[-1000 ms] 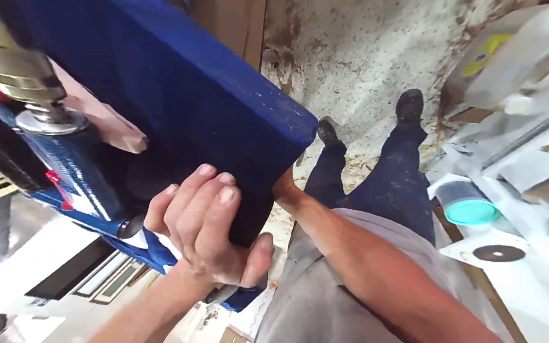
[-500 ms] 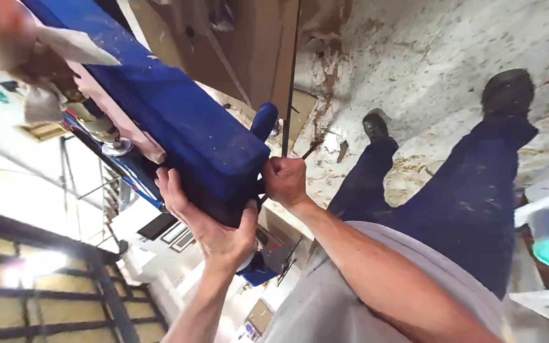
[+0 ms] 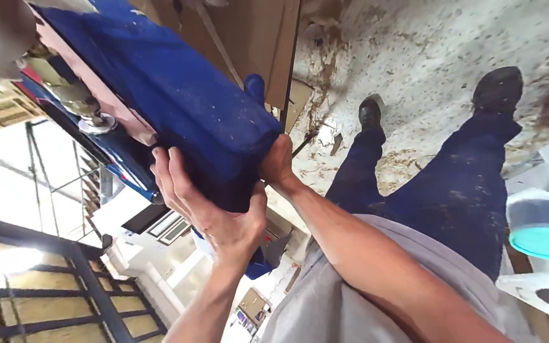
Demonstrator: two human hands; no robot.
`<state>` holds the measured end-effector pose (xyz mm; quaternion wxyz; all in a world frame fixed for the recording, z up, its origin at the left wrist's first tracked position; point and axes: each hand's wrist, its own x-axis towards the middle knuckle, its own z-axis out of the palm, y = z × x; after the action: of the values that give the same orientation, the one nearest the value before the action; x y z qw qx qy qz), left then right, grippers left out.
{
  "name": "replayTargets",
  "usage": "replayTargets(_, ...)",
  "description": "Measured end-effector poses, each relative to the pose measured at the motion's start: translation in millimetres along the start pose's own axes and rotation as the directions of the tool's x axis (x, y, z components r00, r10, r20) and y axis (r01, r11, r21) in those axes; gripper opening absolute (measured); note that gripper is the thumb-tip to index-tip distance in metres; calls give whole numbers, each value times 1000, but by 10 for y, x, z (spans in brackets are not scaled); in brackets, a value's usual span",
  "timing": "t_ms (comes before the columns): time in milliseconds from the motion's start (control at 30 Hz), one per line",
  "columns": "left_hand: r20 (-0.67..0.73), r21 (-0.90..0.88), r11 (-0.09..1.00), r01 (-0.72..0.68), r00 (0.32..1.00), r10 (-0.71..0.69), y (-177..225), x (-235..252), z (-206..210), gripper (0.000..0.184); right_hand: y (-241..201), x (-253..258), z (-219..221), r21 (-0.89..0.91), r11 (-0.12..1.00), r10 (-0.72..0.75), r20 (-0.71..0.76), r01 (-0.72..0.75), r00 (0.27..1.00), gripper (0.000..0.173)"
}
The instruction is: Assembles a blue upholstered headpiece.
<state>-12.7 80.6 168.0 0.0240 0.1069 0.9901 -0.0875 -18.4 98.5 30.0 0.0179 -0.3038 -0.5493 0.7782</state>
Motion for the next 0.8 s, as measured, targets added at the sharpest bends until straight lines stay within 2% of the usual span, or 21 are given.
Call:
replayTargets(100, -19, 7, 1000, 3, 1000, -3, -14, -16, 28, 111, 38, -25, 19, -15, 1000, 26, 10, -26, 1000, 37)
replayTargets(167, 1, -59, 998, 1, 1000, -1, -38, -18, -2, 106, -9, 17, 38, -1, 1000, 13, 36, -13, 999, 37)
replayTargets(233, 36, -229, 973, 20, 999, -12, -90, -16, -53, 99, 6, 46, 88, -18, 1000, 10, 8, -9, 1000, 42)
replayTargets(333, 27, -520, 853, 34, 999, -23, -140, 37, -48, 90, 22, 91, 73, -3, 1000, -12, -18, 12, 1000, 43)
replayTargets(400, 19, -647, 762, -15, 999, 35, -163, -6, -64, 85, 30, 45, -5, 4, 999, -35, -3, 35, 999, 42)
replayTargets(467, -26, -669, 736, -102, 993, 114, -191, -241, -175, 77, 51, -14, 1, -12, 998, -63, 2, 63, 998, 42)
replayTargets(567, -34, -618, 760, -201, 972, 231, -267, -1022, -172, 46, 108, 56, 35, -49, 992, -118, 3, 118, 993, 41)
replayTargets(600, 17, -660, 737, -145, 978, 208, -325, -1307, -41, 35, 122, 61, 40, -55, 991, -125, -6, 125, 992, 41)
replayTargets(633, 92, -717, 697, -12, 990, 112, -380, -1514, 163, 28, 121, 60, 34, -61, 990, -127, -8, 126, 992, 41)
replayTargets(667, 207, -745, 642, 179, 978, -32, -439, -1630, 386, 29, 111, 40, 26, -63, 991, -122, -14, 121, 992, 41)
replayTargets(700, 317, -741, 568, 360, 932, -177, -491, -1621, 624, 30, 101, 40, 19, -66, 990, -124, -24, 122, 992, 41)
replayTargets(733, 385, -740, 476, 474, 880, -277, -528, -1498, 864, 31, 103, 60, 2, -72, 988, -136, -37, 133, 990, 41)
replayTargets(767, 394, -768, 393, 506, 857, -332, -551, -1342, 1047, 36, 114, 57, -11, -86, 985, -151, -50, 147, 987, 42)
replayTargets(800, 353, -825, 326, 462, 871, -342, -567, -1167, 1181, 42, 125, 56, -13, -104, 980, -175, -65, 167, 982, 42)
